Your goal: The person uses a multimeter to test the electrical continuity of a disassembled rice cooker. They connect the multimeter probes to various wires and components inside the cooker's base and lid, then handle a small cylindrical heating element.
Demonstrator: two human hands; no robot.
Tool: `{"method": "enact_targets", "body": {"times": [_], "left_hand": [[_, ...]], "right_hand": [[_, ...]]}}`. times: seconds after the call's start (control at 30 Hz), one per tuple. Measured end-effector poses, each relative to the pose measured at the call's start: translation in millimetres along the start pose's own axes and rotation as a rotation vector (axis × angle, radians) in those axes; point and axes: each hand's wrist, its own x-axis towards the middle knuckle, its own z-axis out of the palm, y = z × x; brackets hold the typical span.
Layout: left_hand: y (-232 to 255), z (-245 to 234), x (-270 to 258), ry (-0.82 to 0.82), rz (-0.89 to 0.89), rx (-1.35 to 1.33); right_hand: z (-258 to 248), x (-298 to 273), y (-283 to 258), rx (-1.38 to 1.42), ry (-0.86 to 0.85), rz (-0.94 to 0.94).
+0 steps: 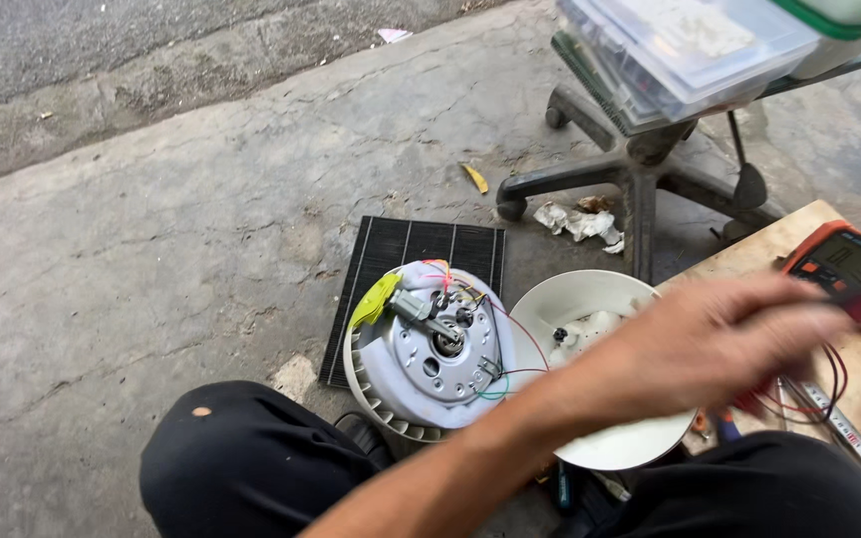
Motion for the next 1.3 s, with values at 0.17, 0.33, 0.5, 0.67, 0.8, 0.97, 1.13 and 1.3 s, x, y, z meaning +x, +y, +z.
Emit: {"method": "enact_targets", "body": {"times": [0.17, 0.33, 0.5, 0.67, 0.8, 0.97, 1.13, 1.3], "left_hand": [[51.7, -80.6, -26.8, 0.160, 0.003, 0.004], [57.1, -124.8, -60.7, 0.383, -0.107, 0.178], [76.9, -140.2, -67.0, 0.290, -0.420, 0.187], [40.7, -204.8, -65.4, 0.255, -0.328, 1.511], [29.8, -228.2, -57.4, 0.502, -0.236, 1.277], [7.2, -221.4, -54.5, 0.692, -0.410, 0.761], [-31.7, -214.4, -63.3, 0.828, -0.466, 0.660], [-78.9, -235.6, -69.1, 0.851, -0.202, 0.965]], "right_hand": [[201.7, -2.0, 98.8, -0.204, 0.059, 0.005], [221.0, 10.3, 161.5, -0.743, 0.032, 0.172], [202.5, 13.3, 191.4, -0.368, 0.130, 0.233], [161.2, 8.8, 206.9, -1.063, 0.255, -0.016], [158.7, 0.6, 218.8, -0.967, 0.487, 0.106], [134.0, -17.6, 273.3, -0.588, 0.636, 0.056], [118.3, -14.6, 306.6, -0.505, 0.595, 0.074], [127.7, -9.1, 309.4, -0.688, 0.563, 0.176]]}}
